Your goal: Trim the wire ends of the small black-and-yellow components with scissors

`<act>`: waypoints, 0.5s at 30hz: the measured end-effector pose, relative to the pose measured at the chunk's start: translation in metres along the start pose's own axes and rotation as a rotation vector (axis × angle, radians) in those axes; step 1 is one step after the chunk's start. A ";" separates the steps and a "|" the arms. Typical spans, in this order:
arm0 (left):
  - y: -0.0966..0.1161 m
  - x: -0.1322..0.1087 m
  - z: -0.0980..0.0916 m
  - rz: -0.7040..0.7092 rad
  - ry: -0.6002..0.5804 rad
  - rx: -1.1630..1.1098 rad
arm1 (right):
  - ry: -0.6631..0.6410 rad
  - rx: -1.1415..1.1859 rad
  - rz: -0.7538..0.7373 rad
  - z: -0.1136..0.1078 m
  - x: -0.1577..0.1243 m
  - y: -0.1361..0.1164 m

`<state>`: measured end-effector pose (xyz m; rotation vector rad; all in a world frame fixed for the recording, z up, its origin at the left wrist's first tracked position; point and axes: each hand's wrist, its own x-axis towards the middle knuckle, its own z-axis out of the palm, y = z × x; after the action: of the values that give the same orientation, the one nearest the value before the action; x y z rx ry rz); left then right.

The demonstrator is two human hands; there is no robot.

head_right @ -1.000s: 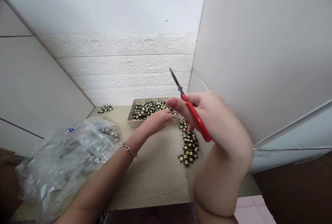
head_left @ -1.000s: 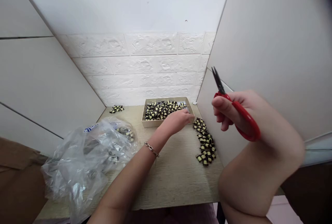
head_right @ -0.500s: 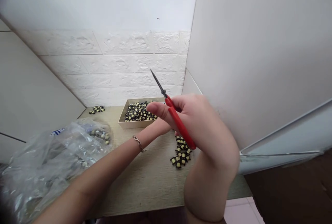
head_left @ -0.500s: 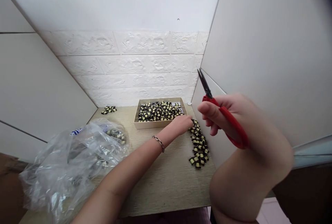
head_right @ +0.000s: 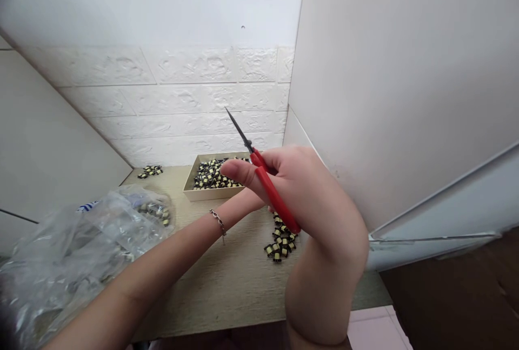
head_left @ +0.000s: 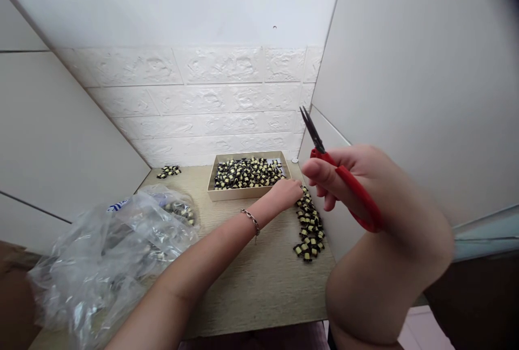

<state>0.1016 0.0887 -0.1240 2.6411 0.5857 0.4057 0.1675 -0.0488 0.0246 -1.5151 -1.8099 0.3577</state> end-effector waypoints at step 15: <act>-0.007 -0.004 0.003 -0.020 0.089 -0.290 | 0.004 0.011 0.024 0.002 0.001 0.003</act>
<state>0.0966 0.0918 -0.1311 2.3490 0.5357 0.5594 0.1682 -0.0465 0.0219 -1.5296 -1.7849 0.3756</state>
